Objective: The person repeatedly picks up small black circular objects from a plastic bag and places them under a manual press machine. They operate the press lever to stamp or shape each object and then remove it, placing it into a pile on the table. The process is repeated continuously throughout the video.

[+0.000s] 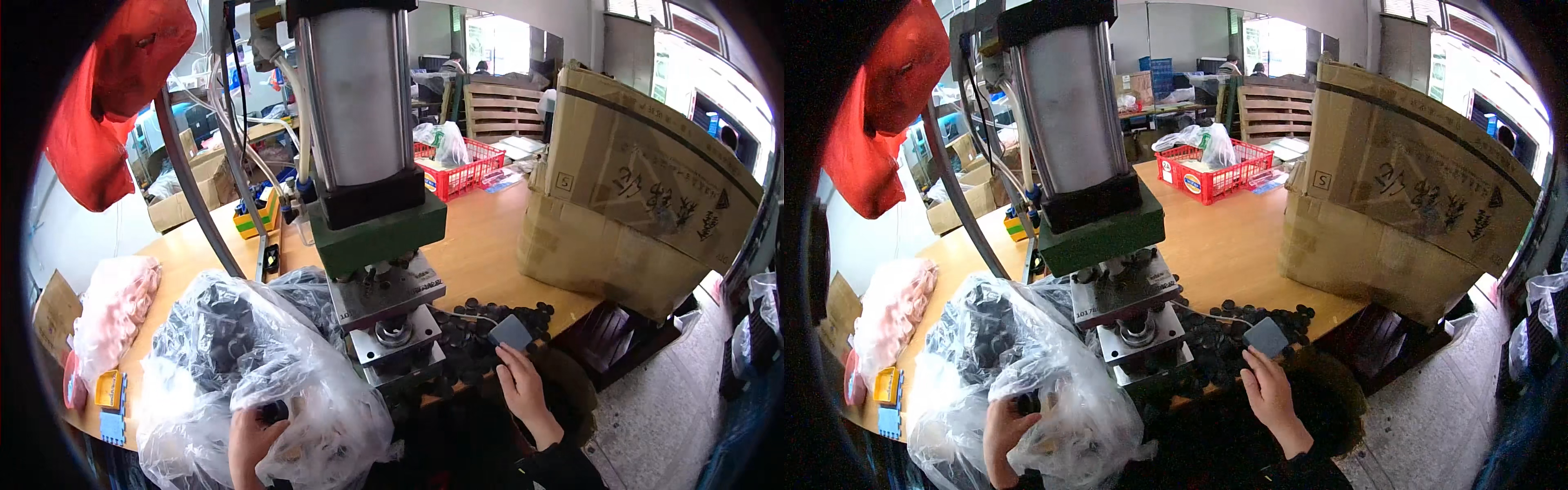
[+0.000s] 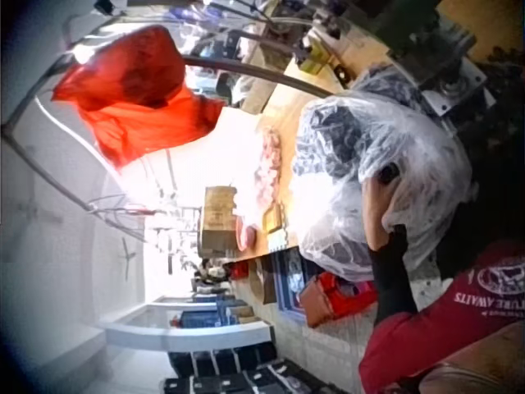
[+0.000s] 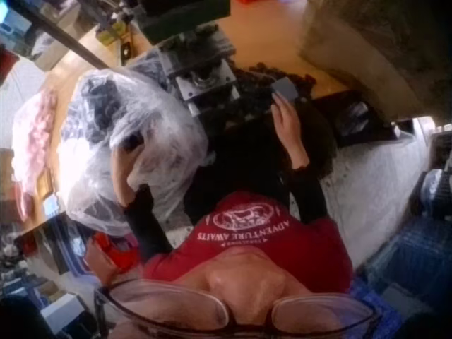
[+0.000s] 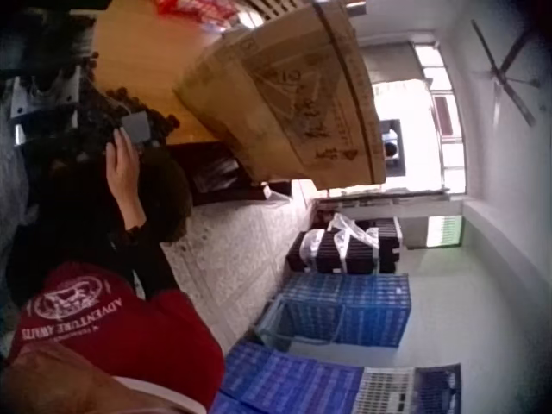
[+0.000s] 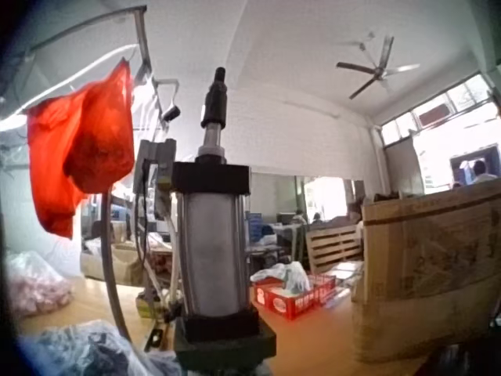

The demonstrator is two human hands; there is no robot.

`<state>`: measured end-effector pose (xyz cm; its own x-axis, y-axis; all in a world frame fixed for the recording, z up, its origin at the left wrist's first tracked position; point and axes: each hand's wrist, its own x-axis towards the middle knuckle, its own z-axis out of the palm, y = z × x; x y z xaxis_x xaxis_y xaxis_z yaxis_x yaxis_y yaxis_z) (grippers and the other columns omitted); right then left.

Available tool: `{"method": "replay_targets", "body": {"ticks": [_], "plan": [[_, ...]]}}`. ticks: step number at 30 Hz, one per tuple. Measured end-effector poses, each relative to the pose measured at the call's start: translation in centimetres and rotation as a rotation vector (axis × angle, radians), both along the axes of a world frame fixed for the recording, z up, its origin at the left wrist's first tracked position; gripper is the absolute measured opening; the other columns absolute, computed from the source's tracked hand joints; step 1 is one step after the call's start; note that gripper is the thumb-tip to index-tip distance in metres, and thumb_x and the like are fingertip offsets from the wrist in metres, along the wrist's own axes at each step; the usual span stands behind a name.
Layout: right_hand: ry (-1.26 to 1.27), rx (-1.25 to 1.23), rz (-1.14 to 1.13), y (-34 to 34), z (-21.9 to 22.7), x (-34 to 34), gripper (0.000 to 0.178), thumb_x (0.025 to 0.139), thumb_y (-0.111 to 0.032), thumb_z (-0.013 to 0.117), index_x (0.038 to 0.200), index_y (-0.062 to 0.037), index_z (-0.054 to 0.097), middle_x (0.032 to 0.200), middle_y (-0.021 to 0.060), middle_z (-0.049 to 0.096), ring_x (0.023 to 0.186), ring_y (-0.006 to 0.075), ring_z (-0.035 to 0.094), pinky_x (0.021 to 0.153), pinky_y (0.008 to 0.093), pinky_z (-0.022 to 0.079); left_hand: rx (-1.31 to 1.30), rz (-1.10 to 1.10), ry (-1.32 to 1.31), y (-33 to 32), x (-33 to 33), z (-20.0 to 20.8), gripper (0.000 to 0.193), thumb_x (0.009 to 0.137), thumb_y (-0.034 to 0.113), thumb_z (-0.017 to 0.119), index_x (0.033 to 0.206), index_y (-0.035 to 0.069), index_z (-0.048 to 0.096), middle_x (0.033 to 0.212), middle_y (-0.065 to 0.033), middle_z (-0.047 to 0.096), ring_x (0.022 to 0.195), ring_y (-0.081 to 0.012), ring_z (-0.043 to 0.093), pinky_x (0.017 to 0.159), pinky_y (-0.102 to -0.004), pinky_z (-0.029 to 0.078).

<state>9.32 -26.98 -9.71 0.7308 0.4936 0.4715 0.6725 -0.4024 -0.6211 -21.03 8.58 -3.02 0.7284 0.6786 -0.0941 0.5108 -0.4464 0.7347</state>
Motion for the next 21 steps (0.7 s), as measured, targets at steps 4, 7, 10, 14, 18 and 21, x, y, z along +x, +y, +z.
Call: {"method": "replay_targets", "body": {"ticks": [4, 7, 10, 14, 18, 21], "plan": [[0.059, -0.002, 0.174, 1.6, 1.0, 0.4, 0.023, 0.097, -0.019, 0.058, 0.114, -0.0038, 0.062, 0.117, 0.0139, 0.060, 0.096, 0.0277, 0.062, 0.080, 0.0379, 0.051, -0.556, -0.055, -0.480, -6.3, -0.3, 3.9, 0.066, 0.070, -0.001, 0.079, 0.129, -0.006, 0.050, 0.111, -0.0118, 0.062, 0.101, -0.0180, 0.062, 0.089, -0.0301, 0.048], [-0.021, 0.064, 0.179, 4.6, 3.1, -1.1, 0.017, 0.093, -0.012, 0.062, 0.108, -0.0042, 0.061, 0.108, 0.0127, 0.060, 0.084, 0.0250, 0.063, 0.070, 0.0370, 0.052, -0.859, -0.289, -0.673, -10.1, 0.8, 2.8, 0.067, 0.069, -0.005, 0.079, 0.130, -0.005, 0.050, 0.118, -0.0101, 0.058, 0.112, -0.0167, 0.055, 0.099, -0.0309, 0.039], [-0.180, 0.170, 0.200, 8.1, 5.5, -1.7, 0.024, 0.090, -0.011, 0.065, 0.112, -0.0040, 0.059, 0.108, 0.0137, 0.060, 0.097, 0.0301, 0.060, 0.081, 0.0403, 0.050, -0.902, -0.259, -0.639, -13.0, 2.7, 0.9, 0.064, 0.074, -0.007, 0.076, 0.131, -0.003, 0.049, 0.123, -0.0079, 0.056, 0.118, -0.0145, 0.051, 0.102, -0.0288, 0.037], [-0.267, 0.135, 0.214, 10.4, 6.9, -1.5, 0.031, 0.087, -0.014, 0.067, 0.115, -0.0024, 0.059, 0.111, 0.0149, 0.060, 0.105, 0.0336, 0.057, 0.089, 0.0419, 0.046, -1.021, -0.240, -0.698, -13.9, 3.3, -1.4, 0.063, 0.075, -0.006, 0.076, 0.132, -0.003, 0.048, 0.124, -0.0070, 0.055, 0.117, -0.0144, 0.051, 0.103, -0.0286, 0.037], [-0.230, 0.137, 0.185, 11.2, 6.8, -0.4, 0.032, 0.087, -0.016, 0.067, 0.115, -0.0015, 0.059, 0.112, 0.0154, 0.061, 0.105, 0.0339, 0.057, 0.091, 0.0416, 0.045, -0.980, -0.119, -0.672, -13.1, 2.2, -1.0, 0.063, 0.076, -0.005, 0.075, 0.132, -0.003, 0.048, 0.121, -0.0065, 0.056, 0.114, -0.0137, 0.053, 0.100, -0.0277, 0.038], [-0.132, 0.114, 0.143, 10.5, 6.0, 1.0, 0.034, 0.087, -0.018, 0.068, 0.115, -0.0006, 0.058, 0.109, 0.0161, 0.062, 0.102, 0.0346, 0.060, 0.088, 0.0411, 0.047, -0.944, -0.081, -0.726, -12.6, 1.7, -1.2, 0.063, 0.076, -0.004, 0.075, 0.132, -0.003, 0.047, 0.117, -0.0055, 0.057, 0.109, -0.0124, 0.054, 0.097, -0.0265, 0.040]]}}
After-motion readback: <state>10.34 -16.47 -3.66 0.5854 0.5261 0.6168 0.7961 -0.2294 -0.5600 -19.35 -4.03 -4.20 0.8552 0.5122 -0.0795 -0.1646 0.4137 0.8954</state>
